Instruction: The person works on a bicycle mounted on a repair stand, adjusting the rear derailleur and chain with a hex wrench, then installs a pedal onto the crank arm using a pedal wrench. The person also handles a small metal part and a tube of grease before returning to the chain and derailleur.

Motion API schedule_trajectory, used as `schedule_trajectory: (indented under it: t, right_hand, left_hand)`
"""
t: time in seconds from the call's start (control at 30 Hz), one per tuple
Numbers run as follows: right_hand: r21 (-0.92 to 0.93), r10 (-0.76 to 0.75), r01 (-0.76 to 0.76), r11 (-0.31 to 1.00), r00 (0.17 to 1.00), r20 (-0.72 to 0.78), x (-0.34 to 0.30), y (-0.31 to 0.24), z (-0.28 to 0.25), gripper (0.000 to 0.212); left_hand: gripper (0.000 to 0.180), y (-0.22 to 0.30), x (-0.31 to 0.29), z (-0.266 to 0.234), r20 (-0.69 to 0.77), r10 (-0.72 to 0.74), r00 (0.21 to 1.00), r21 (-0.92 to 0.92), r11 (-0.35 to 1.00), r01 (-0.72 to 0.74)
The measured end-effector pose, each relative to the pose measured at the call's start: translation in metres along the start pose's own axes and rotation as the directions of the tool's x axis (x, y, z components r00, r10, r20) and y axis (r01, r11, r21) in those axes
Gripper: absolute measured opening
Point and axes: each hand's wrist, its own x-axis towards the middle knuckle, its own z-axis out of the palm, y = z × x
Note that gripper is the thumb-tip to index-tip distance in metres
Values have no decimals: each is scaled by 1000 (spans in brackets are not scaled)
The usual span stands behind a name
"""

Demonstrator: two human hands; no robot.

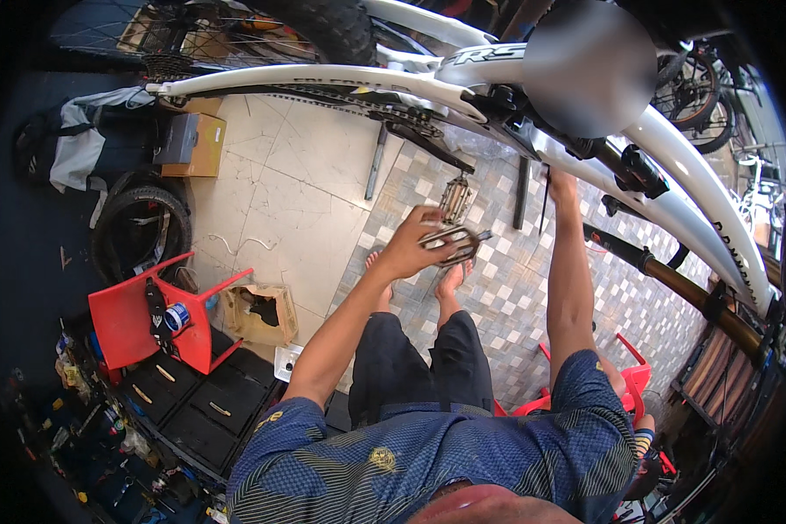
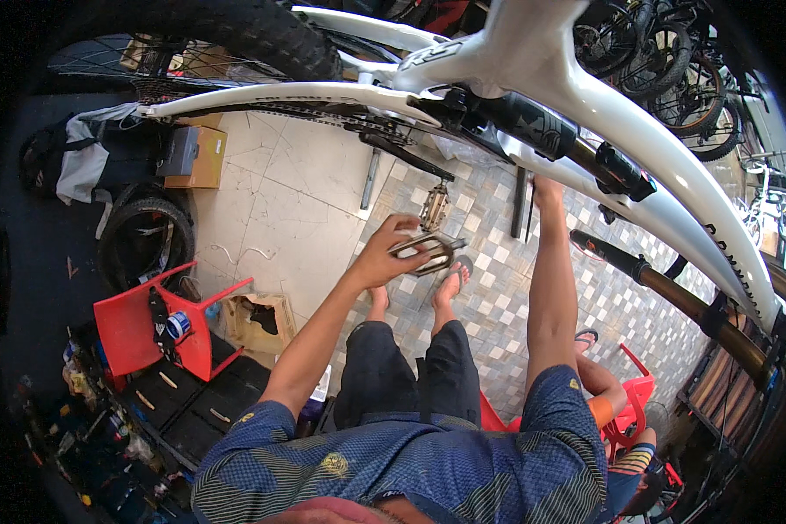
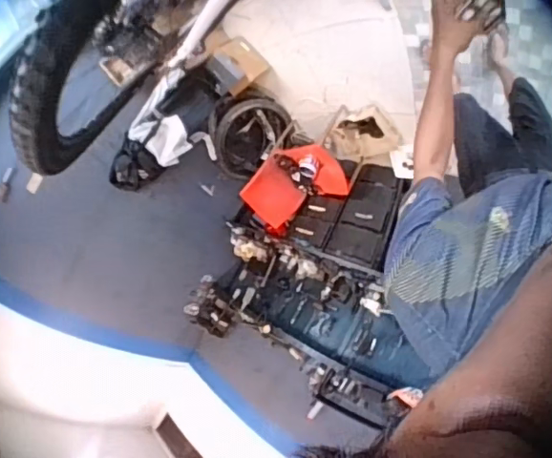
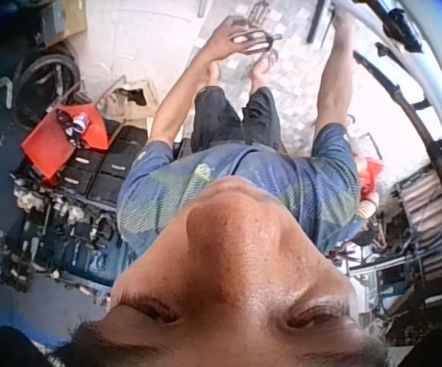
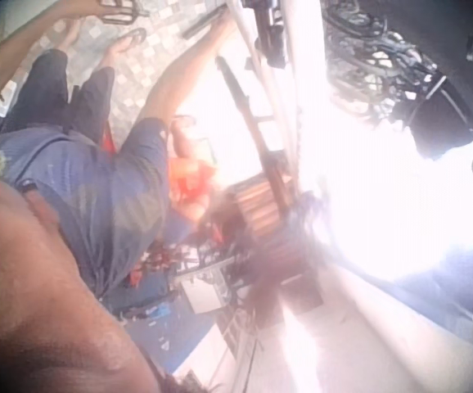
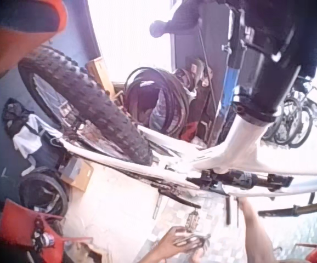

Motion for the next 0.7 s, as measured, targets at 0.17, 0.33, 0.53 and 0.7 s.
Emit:
schedule_trajectory:
  t: [0.17, 0.33, 0.53, 0.7]
  right_hand:
    - [-634, 220, -81, 769, 965, 144, -118, 32, 52, 33]
    - [-928, -66, 86, 362, 996, 66, -171, 37, 135, 59]
    - [-985, -109, -38, 169, 992, -57, -168, 51, 177, 53]
    - [-994, -102, -30, 107, 994, -41, -162, 65, 183, 56]
  left_hand:
    - [27, 21, -76, -67, 43, -282, 958, -457, 848, 270]
    - [23, 36, -132, -128, -48, -392, 919, -531, 789, 309]
    - [22, 25, -181, -178, -121, -391, 912, -447, 842, 302]
    - [24, 17, -194, -198, -142, -430, 892, -449, 831, 329]
